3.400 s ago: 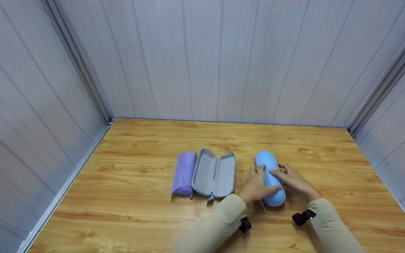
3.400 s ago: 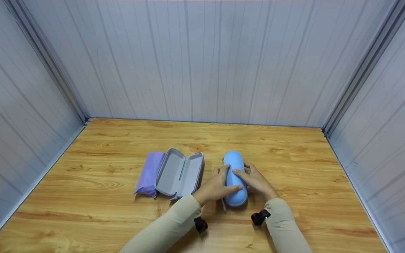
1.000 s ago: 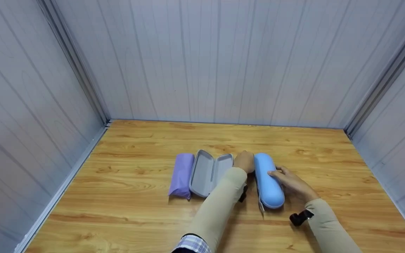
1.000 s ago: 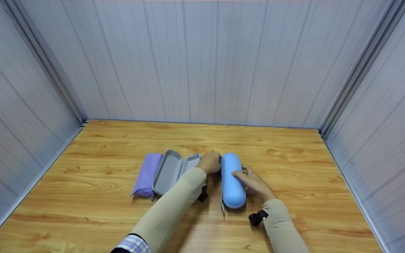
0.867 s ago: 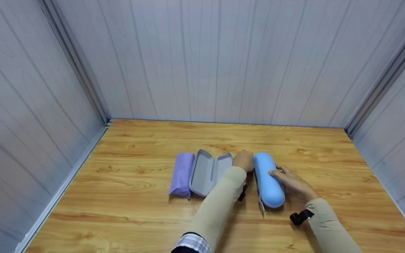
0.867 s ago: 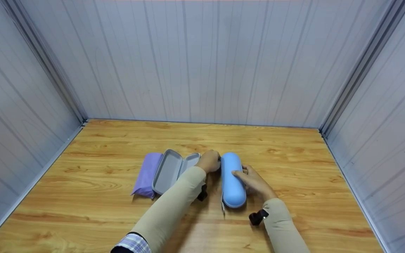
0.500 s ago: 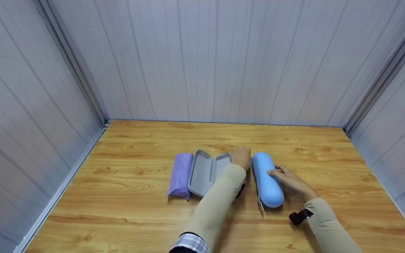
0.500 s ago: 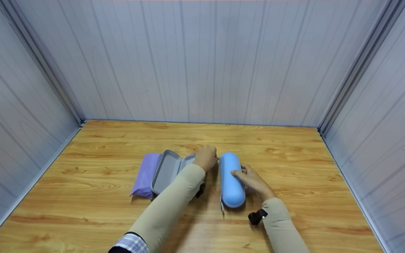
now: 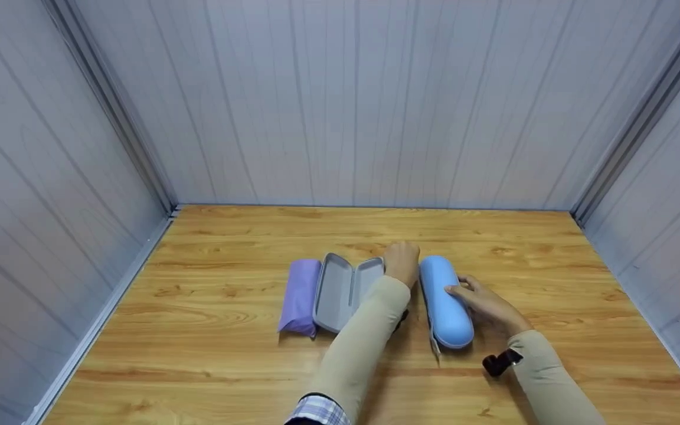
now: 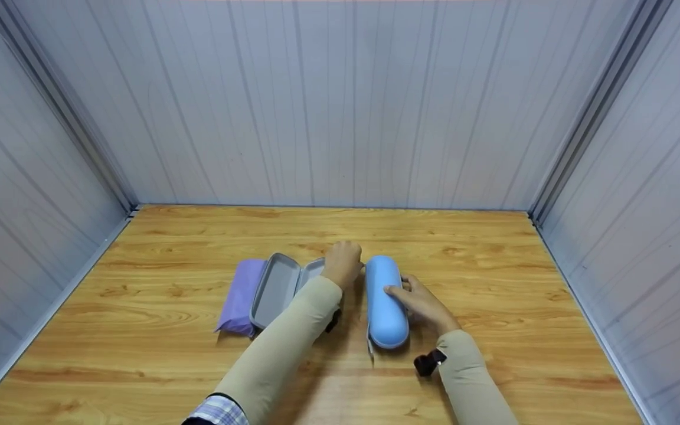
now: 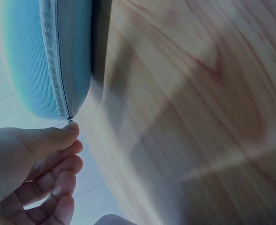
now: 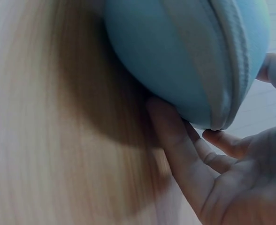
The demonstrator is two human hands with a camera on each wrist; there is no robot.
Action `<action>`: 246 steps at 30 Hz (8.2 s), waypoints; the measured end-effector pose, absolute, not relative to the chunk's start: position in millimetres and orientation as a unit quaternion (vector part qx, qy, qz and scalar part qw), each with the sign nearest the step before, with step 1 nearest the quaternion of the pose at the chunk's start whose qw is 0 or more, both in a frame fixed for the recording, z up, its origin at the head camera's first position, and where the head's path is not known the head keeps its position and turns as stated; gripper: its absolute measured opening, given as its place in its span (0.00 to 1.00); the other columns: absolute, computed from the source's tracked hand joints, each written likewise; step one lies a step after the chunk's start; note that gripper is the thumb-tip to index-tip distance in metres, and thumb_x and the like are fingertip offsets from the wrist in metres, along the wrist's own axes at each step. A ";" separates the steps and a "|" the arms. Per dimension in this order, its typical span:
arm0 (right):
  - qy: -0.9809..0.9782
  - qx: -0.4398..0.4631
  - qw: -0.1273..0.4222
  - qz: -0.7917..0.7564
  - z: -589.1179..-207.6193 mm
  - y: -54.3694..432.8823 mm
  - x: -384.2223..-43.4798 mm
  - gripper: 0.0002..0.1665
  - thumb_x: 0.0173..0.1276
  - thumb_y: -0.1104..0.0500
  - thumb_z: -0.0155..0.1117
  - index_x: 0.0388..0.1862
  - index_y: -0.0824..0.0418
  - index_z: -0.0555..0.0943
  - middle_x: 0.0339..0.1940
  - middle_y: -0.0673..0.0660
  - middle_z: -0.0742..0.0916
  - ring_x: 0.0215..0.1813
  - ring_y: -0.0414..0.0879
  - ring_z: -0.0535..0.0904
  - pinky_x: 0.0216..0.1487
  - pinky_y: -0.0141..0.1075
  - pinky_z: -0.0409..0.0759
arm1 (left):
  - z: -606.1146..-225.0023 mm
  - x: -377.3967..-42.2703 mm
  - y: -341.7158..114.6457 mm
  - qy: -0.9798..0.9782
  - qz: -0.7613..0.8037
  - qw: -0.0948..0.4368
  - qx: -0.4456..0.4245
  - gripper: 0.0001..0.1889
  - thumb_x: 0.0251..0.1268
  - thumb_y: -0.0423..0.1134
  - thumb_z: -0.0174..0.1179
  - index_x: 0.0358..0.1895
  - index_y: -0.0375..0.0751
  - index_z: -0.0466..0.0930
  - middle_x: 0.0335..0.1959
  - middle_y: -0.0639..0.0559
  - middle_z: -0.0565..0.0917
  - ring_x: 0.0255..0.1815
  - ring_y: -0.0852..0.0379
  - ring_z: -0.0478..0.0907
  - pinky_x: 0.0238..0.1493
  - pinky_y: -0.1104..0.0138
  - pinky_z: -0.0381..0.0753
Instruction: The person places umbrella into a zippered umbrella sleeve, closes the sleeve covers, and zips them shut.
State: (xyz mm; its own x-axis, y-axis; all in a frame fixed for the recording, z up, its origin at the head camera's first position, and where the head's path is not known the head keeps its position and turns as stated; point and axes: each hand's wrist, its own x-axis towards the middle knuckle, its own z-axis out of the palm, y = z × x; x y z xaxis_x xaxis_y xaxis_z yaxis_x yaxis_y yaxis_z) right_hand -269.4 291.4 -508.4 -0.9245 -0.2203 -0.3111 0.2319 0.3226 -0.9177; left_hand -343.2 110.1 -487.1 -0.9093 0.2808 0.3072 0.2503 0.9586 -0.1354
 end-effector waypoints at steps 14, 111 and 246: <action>0.800 0.003 0.188 -0.570 -510.5 285.4 -267.2 0.51 0.74 0.41 0.60 0.80 0.65 0.48 0.75 0.75 0.60 0.72 0.69 0.62 0.68 0.59 0.65 | -496.4 -341.8 104.7 -0.973 0.027 0.195 -0.116 0.10 0.68 0.37 0.64 0.27 0.52 0.88 0.21 0.55 0.83 0.20 0.62 0.78 0.14 0.71 0.74; 0.806 -0.004 0.196 -0.558 -517.1 287.0 -270.5 0.50 0.74 0.37 0.58 0.80 0.63 0.52 0.74 0.72 0.64 0.72 0.68 0.63 0.67 0.60 0.67 | -489.5 -310.6 76.3 -0.760 -0.609 -0.224 -0.033 0.26 0.65 0.42 0.67 0.60 0.27 0.76 0.43 0.43 0.81 0.38 0.52 0.78 0.48 0.52 0.83; 0.873 -0.088 0.128 -0.462 -485.7 260.9 -350.4 0.23 0.82 0.56 0.48 0.58 0.73 0.81 0.45 0.67 0.86 0.37 0.46 0.78 0.46 0.39 0.78 | -507.2 -293.5 84.6 -0.672 -0.694 -0.257 -0.019 0.27 0.71 0.43 0.62 0.67 0.33 0.69 0.53 0.38 0.80 0.55 0.39 0.79 0.48 0.42 0.82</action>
State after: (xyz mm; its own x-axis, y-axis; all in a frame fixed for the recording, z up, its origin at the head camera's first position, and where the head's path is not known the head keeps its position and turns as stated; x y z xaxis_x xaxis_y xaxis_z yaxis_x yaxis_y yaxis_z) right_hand -350.4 260.9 -485.7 -0.9517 -0.2723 -0.1419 -0.0356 0.5567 -0.8300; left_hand -293.5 84.6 -507.2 -0.8671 0.3823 -0.3194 -0.3314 0.0361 0.9428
